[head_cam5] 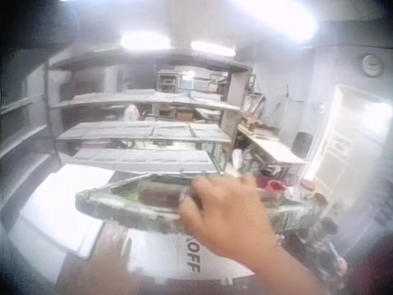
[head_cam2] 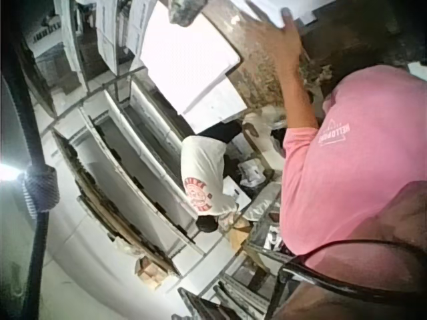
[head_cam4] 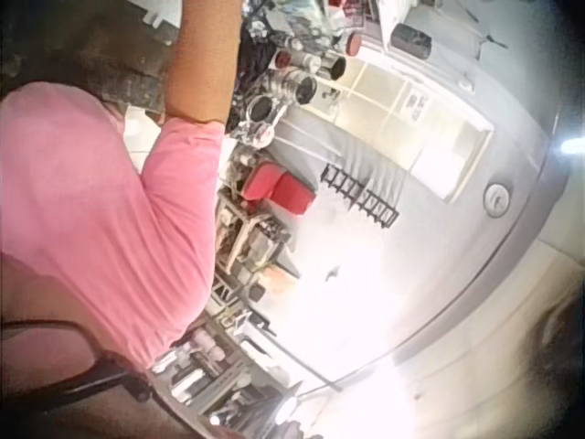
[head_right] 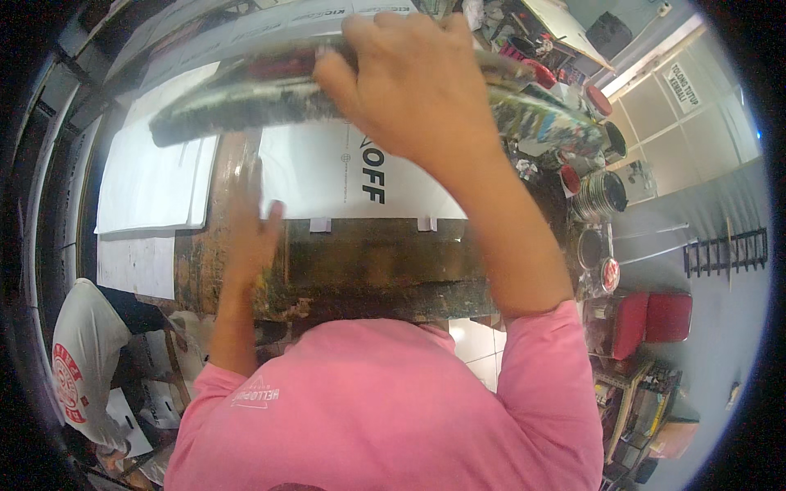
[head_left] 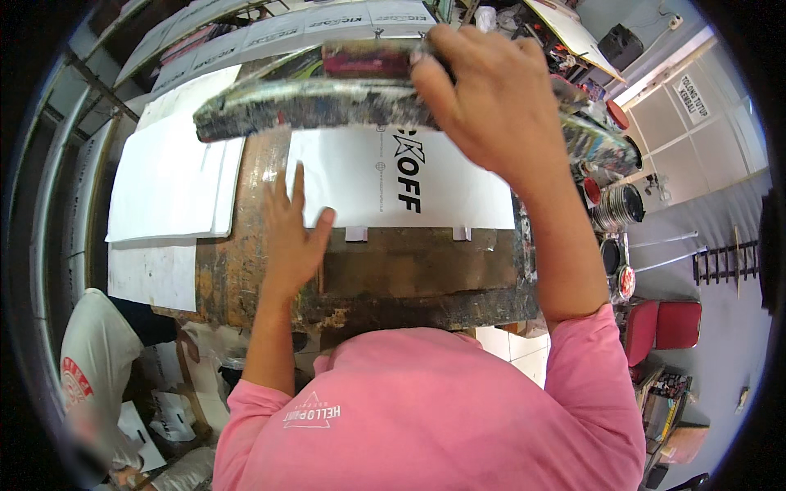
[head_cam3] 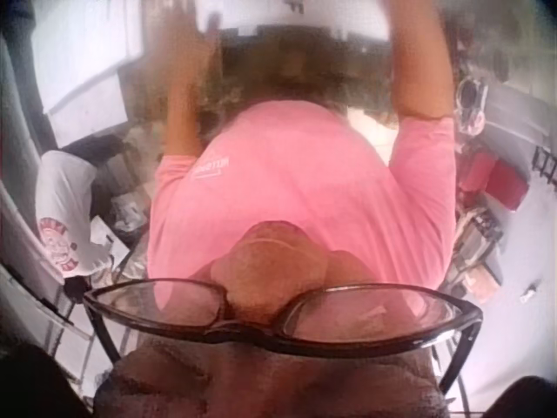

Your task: The person performs screen printing on plastic bags by placing a bag under a screen, pulling a squeegee with black ink across the mesh, and then lifting the screen to reveal the printed logo.

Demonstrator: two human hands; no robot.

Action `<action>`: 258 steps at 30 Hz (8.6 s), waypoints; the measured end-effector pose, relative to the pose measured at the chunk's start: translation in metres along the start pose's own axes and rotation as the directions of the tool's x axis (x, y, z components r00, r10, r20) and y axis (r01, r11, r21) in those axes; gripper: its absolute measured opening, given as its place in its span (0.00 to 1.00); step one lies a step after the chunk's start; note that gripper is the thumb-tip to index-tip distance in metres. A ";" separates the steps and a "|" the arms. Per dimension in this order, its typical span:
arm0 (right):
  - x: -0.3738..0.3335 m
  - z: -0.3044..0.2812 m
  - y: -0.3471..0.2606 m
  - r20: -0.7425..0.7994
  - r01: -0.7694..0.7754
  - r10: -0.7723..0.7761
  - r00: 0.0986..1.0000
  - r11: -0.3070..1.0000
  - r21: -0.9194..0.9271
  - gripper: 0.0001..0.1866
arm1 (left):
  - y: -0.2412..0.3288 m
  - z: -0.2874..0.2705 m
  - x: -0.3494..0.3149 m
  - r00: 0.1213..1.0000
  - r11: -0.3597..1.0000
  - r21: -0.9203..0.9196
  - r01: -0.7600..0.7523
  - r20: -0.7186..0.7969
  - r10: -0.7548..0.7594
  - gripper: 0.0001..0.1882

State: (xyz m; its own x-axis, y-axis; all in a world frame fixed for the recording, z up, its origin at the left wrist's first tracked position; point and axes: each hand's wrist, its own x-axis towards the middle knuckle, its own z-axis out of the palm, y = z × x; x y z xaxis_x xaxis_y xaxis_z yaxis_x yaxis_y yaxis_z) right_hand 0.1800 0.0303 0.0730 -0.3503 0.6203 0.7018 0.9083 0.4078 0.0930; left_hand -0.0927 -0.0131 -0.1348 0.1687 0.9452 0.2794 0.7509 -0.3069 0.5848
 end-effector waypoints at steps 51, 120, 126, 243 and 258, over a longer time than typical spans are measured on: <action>0.069 -0.018 0.028 0.117 -0.087 0.076 0.990 0.992 0.094 0.19 | -0.283 -0.183 -0.066 0.649 0.812 0.038 0.582 -0.623 -0.436 0.30; -0.062 -0.010 -0.036 0.223 -0.096 0.099 0.970 0.995 -0.025 0.23 | 0.025 -0.032 -0.029 0.978 -0.129 -0.991 -0.020 -0.046 0.203 0.54; 0.013 -0.014 -0.007 0.038 -0.056 0.057 0.998 0.998 -0.030 0.16 | 0.005 -0.001 -0.001 0.991 0.984 -0.132 0.121 0.079 -0.111 0.51; 0.007 -0.001 0.001 0.048 -0.069 0.068 0.997 0.998 0.007 0.20 | 0.012 0.004 -0.003 0.996 0.961 -0.265 0.074 0.073 -0.057 0.51; 0.089 -0.038 0.006 0.120 -0.294 0.290 0.949 0.956 0.011 0.30 | 0.033 0.043 0.011 0.996 0.966 0.251 0.058 0.046 -0.071 0.49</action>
State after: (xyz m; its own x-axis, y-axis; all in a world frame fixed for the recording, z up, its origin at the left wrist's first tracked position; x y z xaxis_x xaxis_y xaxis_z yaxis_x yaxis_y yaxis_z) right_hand 0.1630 0.0629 0.1631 -0.0965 0.7879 0.6082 0.9686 0.2150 -0.1248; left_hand -0.0380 -0.0084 -0.1453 0.1439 0.9688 0.2018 0.8956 -0.2142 0.3898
